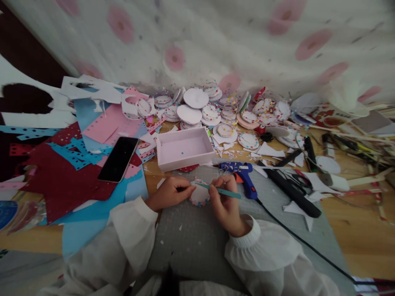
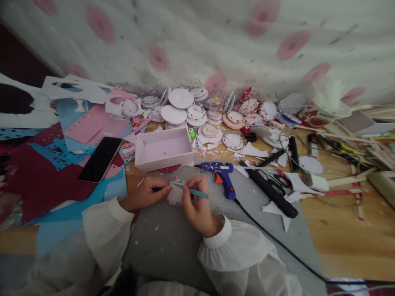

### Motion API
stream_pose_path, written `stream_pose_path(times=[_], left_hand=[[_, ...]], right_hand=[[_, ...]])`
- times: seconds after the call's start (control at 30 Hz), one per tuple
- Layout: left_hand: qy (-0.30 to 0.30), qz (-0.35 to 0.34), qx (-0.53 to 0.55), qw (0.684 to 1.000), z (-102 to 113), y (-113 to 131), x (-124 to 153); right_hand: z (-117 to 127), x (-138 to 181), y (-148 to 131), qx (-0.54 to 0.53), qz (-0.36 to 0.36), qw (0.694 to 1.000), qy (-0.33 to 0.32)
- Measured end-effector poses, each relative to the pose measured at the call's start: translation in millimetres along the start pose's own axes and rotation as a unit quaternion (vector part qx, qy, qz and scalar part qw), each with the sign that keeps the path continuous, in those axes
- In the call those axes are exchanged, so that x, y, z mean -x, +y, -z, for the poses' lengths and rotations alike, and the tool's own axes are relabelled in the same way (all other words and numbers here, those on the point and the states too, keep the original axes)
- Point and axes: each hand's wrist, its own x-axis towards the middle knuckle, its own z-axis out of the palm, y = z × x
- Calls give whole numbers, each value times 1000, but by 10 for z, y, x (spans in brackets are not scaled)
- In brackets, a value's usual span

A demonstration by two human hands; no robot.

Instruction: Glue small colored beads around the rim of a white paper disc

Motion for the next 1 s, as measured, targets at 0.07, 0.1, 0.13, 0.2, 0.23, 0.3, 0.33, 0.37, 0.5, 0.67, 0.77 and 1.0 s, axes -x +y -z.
stream_pose_path(times=[0.07, 0.1, 0.13, 0.2, 0.23, 0.3, 0.33, 0.37, 0.5, 0.67, 0.77, 1.0], left_hand=[[3, -4, -2, 1000, -2, -4, 3], [4, -6, -4, 1000, -4, -7, 4], [5, -8, -5, 1000, -7, -9, 6], [5, -11, -9, 1000, -11, -13, 8], [5, -12, -11, 1000, -13, -16, 8], [6, -17, -14, 1000, -15, -23, 7], [6, -21, -15, 1000, -16, -27, 6], [7, -24, -16, 1000, -16, -31, 5], [11, -37, -20, 999, -15, -48, 3], [27, -40, -23, 999, -23, -70, 6], [59, -29, -27, 998, -32, -65, 16], [255, 6, 47, 966, -14, -32, 79]], right_hand=[[1, 4, -4, -5, -2, 1000, 1], [-1, 6, -6, -8, -3, 1000, 0], [-3, 7, -8, -12, -3, 1000, -2], [-7, 7, -9, -14, -4, 1000, -8], [-7, 6, -9, -12, -4, 1000, -10], [-6, 4, -8, -4, -1, 1000, -10], [-4, 3, -8, -1, 1, 1000, -9], [-1, 3, -10, 0, 3, 1000, -7], [26, 8, -22, -6, 9, 1000, 9], [97, -10, -24, -62, -9, 997, 49], [141, -72, -21, -125, -31, 987, 100], [249, -263, 16, -153, -38, 978, 137]])
